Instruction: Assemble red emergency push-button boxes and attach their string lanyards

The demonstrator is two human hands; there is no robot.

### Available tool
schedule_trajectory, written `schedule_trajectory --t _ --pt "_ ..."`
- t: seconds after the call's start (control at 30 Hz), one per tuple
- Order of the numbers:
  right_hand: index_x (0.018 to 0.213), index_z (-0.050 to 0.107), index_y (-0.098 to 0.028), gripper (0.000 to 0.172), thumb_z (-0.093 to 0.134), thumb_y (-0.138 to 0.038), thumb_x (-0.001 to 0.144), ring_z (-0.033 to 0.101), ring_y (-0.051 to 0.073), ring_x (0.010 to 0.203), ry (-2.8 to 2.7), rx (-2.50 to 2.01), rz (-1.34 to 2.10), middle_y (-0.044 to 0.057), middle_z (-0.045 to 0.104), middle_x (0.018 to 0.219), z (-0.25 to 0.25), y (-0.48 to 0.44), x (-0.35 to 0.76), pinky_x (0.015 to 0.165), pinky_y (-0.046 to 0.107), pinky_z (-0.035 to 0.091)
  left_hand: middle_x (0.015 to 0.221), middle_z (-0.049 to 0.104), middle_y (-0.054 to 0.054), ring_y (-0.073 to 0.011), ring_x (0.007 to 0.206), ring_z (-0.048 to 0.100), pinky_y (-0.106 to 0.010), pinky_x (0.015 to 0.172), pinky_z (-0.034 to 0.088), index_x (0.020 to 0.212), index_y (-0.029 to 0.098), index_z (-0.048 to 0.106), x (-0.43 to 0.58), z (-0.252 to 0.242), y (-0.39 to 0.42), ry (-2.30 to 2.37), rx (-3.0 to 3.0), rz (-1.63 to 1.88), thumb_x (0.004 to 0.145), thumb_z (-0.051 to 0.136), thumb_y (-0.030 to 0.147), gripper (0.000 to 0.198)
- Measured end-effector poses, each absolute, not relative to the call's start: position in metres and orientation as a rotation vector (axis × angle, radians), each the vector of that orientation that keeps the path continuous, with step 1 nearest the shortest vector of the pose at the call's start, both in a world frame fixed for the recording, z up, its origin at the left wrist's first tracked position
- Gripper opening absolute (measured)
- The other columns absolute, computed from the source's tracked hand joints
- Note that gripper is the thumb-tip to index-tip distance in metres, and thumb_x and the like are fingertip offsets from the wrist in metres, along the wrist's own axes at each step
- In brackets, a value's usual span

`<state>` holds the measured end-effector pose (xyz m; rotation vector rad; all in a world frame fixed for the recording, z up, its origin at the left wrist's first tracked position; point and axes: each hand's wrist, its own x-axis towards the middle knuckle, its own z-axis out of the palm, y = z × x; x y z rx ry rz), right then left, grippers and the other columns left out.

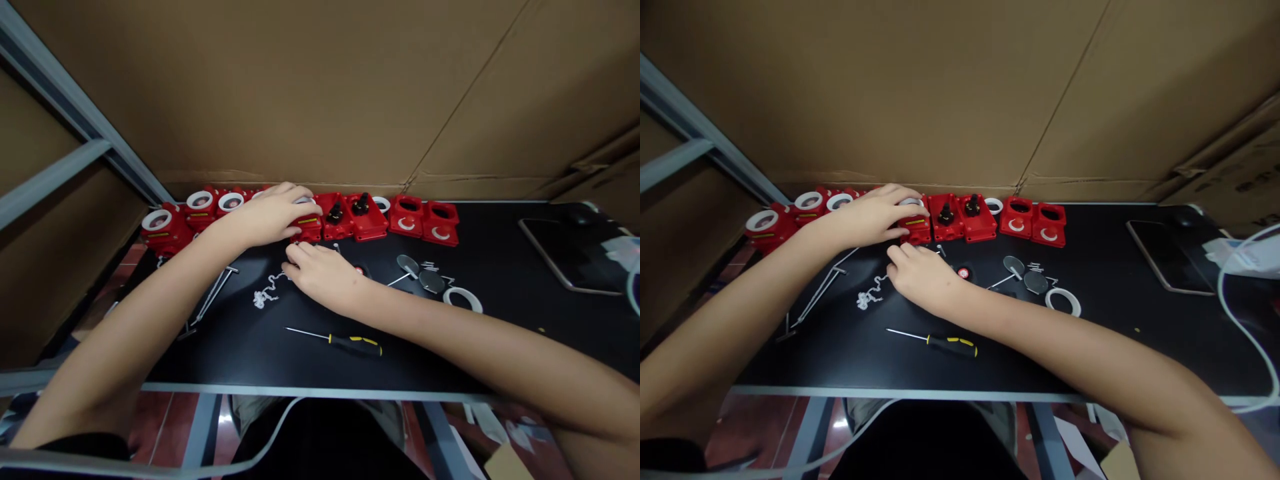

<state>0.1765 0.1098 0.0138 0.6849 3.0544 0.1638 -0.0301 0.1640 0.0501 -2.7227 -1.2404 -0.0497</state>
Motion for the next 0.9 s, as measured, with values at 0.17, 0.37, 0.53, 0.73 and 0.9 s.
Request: schedule_trajectory --t 0.17,0.37,0.53,0.73,0.9 --pt "0.122 0.080 -0.010 0.047 0.033 -0.011 0.120 0.062 0.028 0.122 3.155 0.456 0.242 0.016 0.072 0.122 0.011 0.112 0.161 0.102 0.042 0.050 0.168 0.058 -0.016 -0.0362 0.153 0.053 -0.057 0.128 0.048 0.154 0.022 0.069 -0.047 0.047 0.172 -1.253 -2.743 -0.136 0.103 0.062 0.011 0.053" --pt "0.120 0.080 -0.007 0.054 0.026 -0.009 0.120 0.065 0.028 0.117 3.215 0.254 0.331 0.018 0.073 0.124 0.015 0.118 0.130 0.093 0.043 0.053 0.164 0.063 -0.019 -0.0369 0.150 0.055 -0.060 0.128 0.048 0.153 0.017 0.071 -0.061 0.051 0.163 -1.314 -2.718 -0.309 0.107 0.050 0.014 0.051" --pt "0.122 0.078 -0.007 0.051 0.028 -0.008 0.118 0.068 0.025 0.104 3.239 0.073 0.371 0.018 0.072 0.128 0.014 0.113 0.115 0.075 0.041 0.053 0.141 0.074 -0.017 -0.0332 0.136 0.067 -0.055 0.120 0.055 0.134 0.017 0.077 -0.081 0.068 0.130 -1.454 -2.658 -0.393 0.107 0.041 0.017 0.045" --pt "0.119 0.077 -0.009 0.059 0.018 -0.005 0.118 0.073 0.021 0.110 3.302 -0.163 0.387 0.015 0.071 0.134 0.012 0.114 0.095 0.077 0.036 0.059 0.137 0.076 -0.014 -0.0306 0.129 0.072 -0.054 0.114 0.059 0.126 0.020 0.075 -0.104 0.090 0.088 -1.584 -2.537 -0.549 0.111 0.043 0.027 0.036" --pt "0.158 0.065 -0.013 0.048 0.034 -0.012 0.122 0.069 0.023 0.141 3.363 0.045 0.297 0.016 0.064 0.162 0.021 0.137 0.104 0.115 0.038 0.062 0.131 0.075 -0.007 -0.0299 0.122 0.072 -0.056 0.111 0.059 0.123 0.026 0.074 -0.109 0.098 0.082 -1.663 -2.480 -0.577 0.112 0.040 0.036 0.037"
